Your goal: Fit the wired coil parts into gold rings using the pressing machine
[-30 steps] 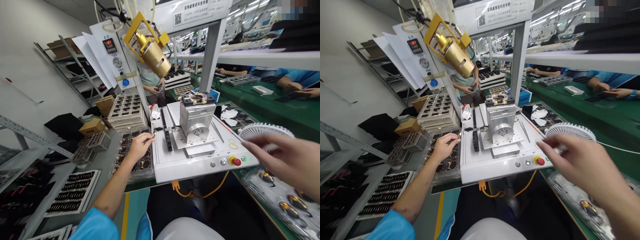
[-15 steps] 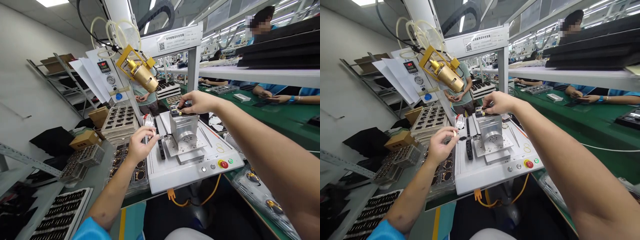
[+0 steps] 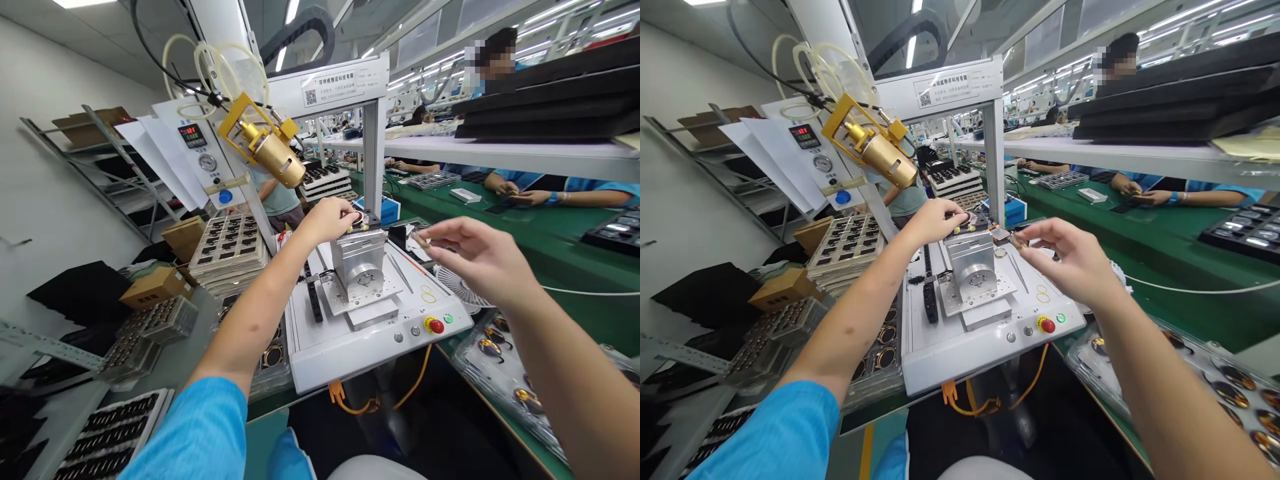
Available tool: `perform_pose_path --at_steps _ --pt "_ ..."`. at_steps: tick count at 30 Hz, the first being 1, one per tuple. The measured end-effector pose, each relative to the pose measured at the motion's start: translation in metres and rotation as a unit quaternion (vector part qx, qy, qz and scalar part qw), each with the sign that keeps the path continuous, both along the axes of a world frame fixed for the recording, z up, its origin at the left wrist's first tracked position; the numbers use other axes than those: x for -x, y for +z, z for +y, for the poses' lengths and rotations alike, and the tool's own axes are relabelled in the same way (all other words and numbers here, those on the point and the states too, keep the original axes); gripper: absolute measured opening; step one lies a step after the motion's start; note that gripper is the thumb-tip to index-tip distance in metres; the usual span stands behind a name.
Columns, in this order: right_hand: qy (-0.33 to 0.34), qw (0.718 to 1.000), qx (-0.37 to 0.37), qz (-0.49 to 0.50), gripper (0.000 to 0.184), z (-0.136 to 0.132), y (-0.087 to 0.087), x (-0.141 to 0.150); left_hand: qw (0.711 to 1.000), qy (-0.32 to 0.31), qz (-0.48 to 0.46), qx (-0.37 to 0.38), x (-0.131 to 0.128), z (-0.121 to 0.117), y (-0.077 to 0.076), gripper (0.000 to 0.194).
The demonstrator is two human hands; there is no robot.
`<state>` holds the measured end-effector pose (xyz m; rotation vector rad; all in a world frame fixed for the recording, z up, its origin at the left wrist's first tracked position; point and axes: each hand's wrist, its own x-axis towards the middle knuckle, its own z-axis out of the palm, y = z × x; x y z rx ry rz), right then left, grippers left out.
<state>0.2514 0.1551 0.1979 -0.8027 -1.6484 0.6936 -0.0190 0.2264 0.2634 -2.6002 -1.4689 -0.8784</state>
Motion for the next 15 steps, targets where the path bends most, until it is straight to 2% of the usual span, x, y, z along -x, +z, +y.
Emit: perform_pose_path --at_steps 3,7,10,12,15 --pt "-0.046 0.993 0.106 0.018 0.037 -0.028 -0.037 -0.03 0.999 -0.041 -0.024 -0.009 0.007 -0.01 -0.003 0.023" --pt "-0.11 0.962 0.247 0.046 0.032 -0.053 -0.104 -0.058 0.994 -0.104 0.014 0.004 0.019 -0.018 -0.005 0.024" --pt "-0.121 0.936 0.325 0.062 0.032 -0.065 -0.152 -0.069 0.988 -0.144 0.057 -0.013 0.025 -0.015 -0.006 0.025" --pt "-0.106 0.923 0.365 0.061 0.041 -0.069 -0.176 -0.072 0.983 -0.155 0.094 -0.021 0.026 -0.011 -0.004 0.033" --pt "-0.097 0.92 0.379 -0.014 0.073 -0.067 -0.2 -0.072 0.98 -0.137 0.145 -0.017 0.024 -0.008 -0.002 0.05"
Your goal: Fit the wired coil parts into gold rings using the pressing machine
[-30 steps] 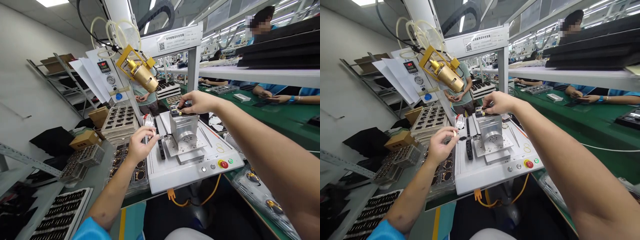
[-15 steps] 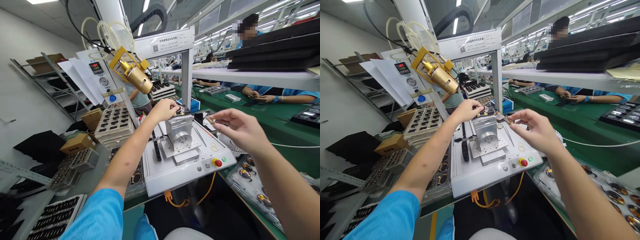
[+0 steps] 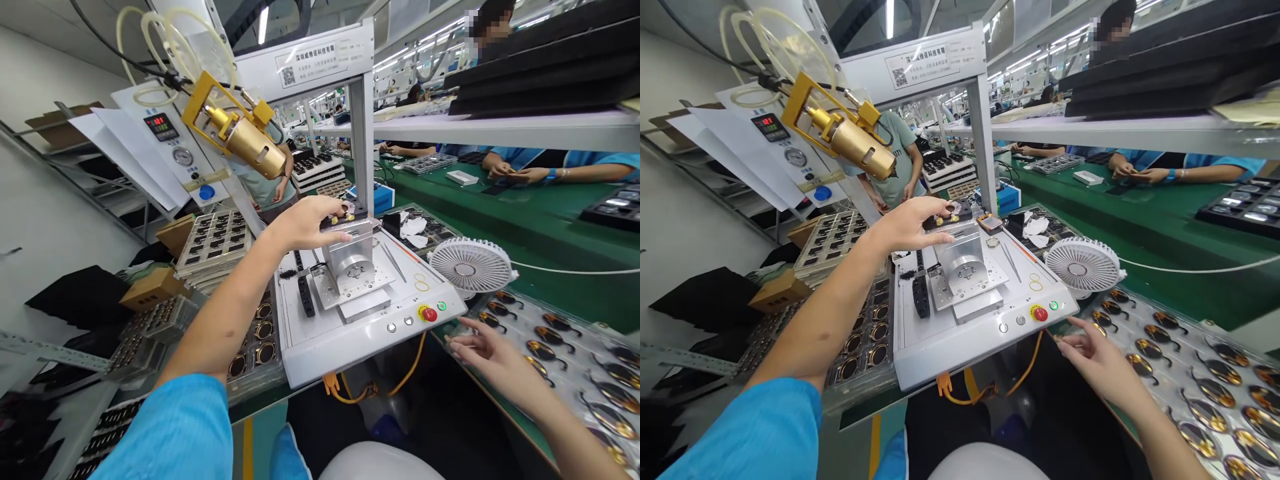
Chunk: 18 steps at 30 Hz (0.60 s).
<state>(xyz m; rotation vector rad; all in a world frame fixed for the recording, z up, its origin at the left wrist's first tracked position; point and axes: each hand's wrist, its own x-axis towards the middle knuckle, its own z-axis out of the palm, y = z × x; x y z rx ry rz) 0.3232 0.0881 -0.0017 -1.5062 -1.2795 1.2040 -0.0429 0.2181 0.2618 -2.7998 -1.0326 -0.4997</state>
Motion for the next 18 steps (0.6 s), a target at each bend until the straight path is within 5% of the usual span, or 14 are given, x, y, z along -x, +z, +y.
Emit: perform_pose_path --at_steps 4,7,11,13,15,18 --pt "0.066 0.979 -0.039 -0.187 0.092 0.008 -0.018 0.01 0.999 0.027 -0.027 0.013 0.004 -0.014 -0.005 0.063" --pt "0.086 0.947 -0.053 -0.304 0.086 0.008 -0.029 0.022 0.989 0.022 -0.146 -0.031 0.012 -0.048 -0.03 0.064" --pt "0.085 0.909 -0.07 -0.402 0.081 0.005 -0.033 0.035 0.931 -0.073 -0.348 -0.077 0.003 -0.112 -0.11 0.041" --pt "0.081 0.913 -0.065 -0.396 0.085 0.007 -0.026 0.036 0.904 -0.089 -0.415 0.041 -0.013 -0.144 -0.162 0.031" --pt "0.081 0.92 -0.048 -0.38 0.087 0.007 -0.016 0.032 0.872 -0.026 -0.45 0.192 -0.035 -0.174 -0.213 0.027" --pt "0.098 0.936 -0.045 -0.334 0.073 -0.007 -0.003 0.028 0.744 0.11 -0.512 0.415 -0.065 -0.209 -0.27 0.029"
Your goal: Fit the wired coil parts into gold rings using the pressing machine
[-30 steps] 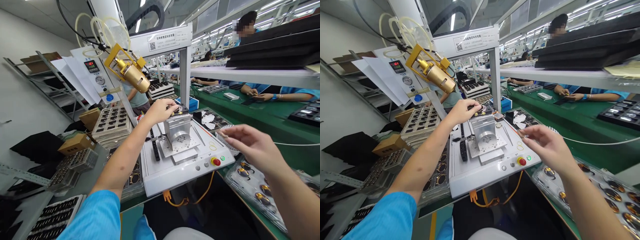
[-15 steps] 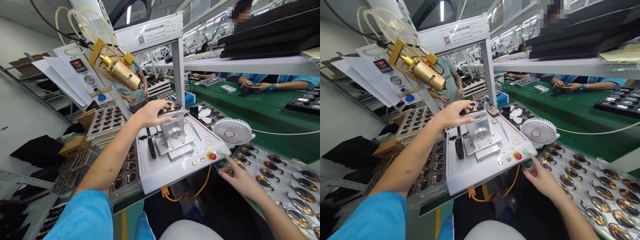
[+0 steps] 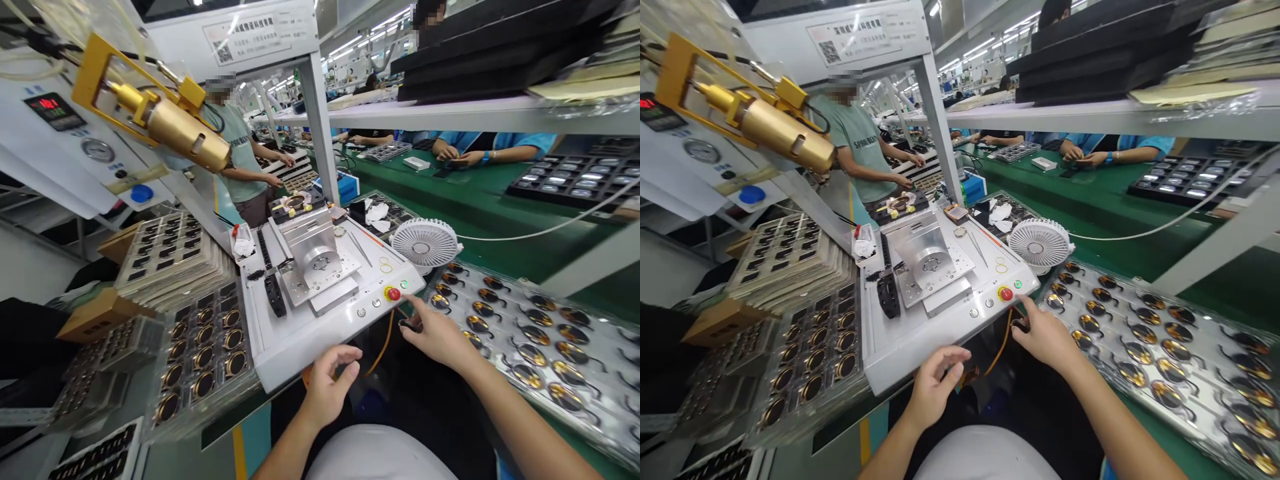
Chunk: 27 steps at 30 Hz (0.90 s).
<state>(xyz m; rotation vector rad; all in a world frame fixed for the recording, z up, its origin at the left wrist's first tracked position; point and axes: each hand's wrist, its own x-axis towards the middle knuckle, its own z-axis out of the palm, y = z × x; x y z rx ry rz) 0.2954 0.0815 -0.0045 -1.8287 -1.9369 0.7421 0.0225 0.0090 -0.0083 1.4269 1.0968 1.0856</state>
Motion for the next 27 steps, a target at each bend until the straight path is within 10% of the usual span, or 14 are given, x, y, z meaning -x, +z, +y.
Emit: perform_pose_path --at_steps 6,11,14,17,20,27 --pt "0.135 0.934 -0.061 0.325 0.078 -0.067 -0.007 0.041 0.946 -0.08 -0.259 0.18 -0.022 -0.024 -0.035 0.056" --pt "0.108 0.921 -0.13 0.351 0.083 -0.081 -0.018 0.067 0.913 -0.075 -0.344 0.205 -0.029 -0.016 -0.034 0.056" --pt "0.138 0.941 -0.159 0.264 0.068 -0.06 -0.012 0.047 0.921 -0.038 -0.328 0.206 -0.03 -0.013 -0.034 0.056" --pt "0.028 0.989 -0.143 -0.015 0.032 -0.023 0.0 0.006 0.933 -0.017 -0.296 0.204 -0.025 -0.014 -0.04 0.056" --pt "-0.084 0.965 -0.079 -0.234 0.023 0.012 0.008 -0.029 0.939 -0.016 -0.28 0.197 -0.02 -0.016 -0.051 0.057" --pt "-0.033 0.943 -0.031 -0.329 0.022 0.032 0.0 -0.041 0.945 -0.002 -0.273 0.18 -0.011 -0.02 -0.068 0.056"
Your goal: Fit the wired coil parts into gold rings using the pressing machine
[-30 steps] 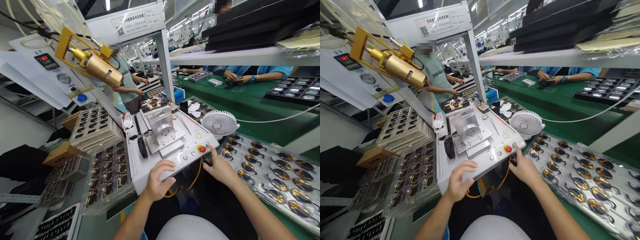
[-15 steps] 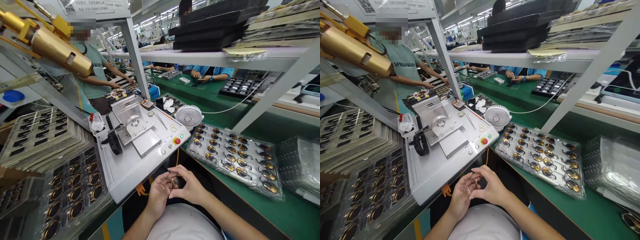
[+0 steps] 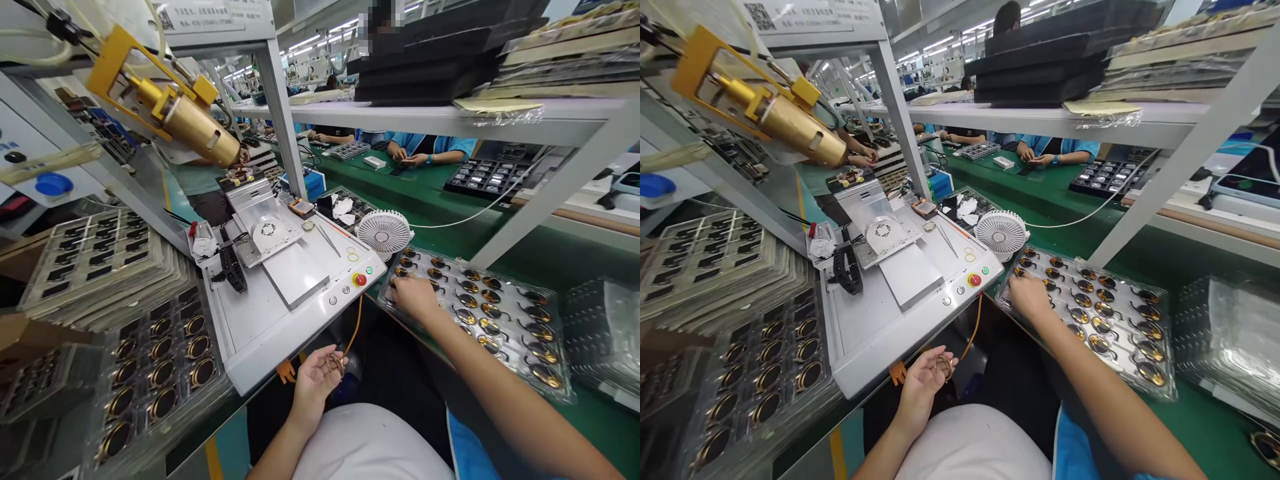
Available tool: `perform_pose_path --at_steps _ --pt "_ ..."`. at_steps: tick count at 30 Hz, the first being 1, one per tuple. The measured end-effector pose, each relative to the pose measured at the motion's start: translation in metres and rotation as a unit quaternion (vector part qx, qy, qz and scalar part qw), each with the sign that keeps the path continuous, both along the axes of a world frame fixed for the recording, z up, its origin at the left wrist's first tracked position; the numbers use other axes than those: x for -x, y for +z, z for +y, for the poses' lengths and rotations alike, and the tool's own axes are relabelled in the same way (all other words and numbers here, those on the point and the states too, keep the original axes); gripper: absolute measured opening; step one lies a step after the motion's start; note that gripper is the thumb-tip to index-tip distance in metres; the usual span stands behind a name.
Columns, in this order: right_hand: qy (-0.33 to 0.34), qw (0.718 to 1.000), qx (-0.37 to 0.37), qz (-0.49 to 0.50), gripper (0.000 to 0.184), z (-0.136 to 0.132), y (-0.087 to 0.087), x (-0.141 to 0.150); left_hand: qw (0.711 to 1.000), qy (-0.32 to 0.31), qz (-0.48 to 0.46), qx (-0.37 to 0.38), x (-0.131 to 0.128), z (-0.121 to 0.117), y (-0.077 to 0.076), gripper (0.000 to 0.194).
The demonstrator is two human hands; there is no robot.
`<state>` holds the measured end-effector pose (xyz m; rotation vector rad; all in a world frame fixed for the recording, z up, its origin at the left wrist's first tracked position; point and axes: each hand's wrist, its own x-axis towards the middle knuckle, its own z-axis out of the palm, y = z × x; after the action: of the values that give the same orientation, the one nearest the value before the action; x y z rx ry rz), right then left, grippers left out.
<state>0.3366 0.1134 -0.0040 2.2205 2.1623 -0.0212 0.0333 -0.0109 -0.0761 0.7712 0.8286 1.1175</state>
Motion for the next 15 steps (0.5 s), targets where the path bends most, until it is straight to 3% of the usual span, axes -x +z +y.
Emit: perform_pose_path --at_steps 7,15 --pt "0.036 0.999 0.019 -0.018 0.025 0.001 0.0 -0.006 1.0 -0.005 0.012 0.007 -0.001 -0.003 0.013 0.053" --pt "-0.01 1.0 -0.006 0.027 0.029 0.013 -0.001 -0.017 1.0 -0.011 0.002 0.024 -0.005 -0.006 0.02 0.052"
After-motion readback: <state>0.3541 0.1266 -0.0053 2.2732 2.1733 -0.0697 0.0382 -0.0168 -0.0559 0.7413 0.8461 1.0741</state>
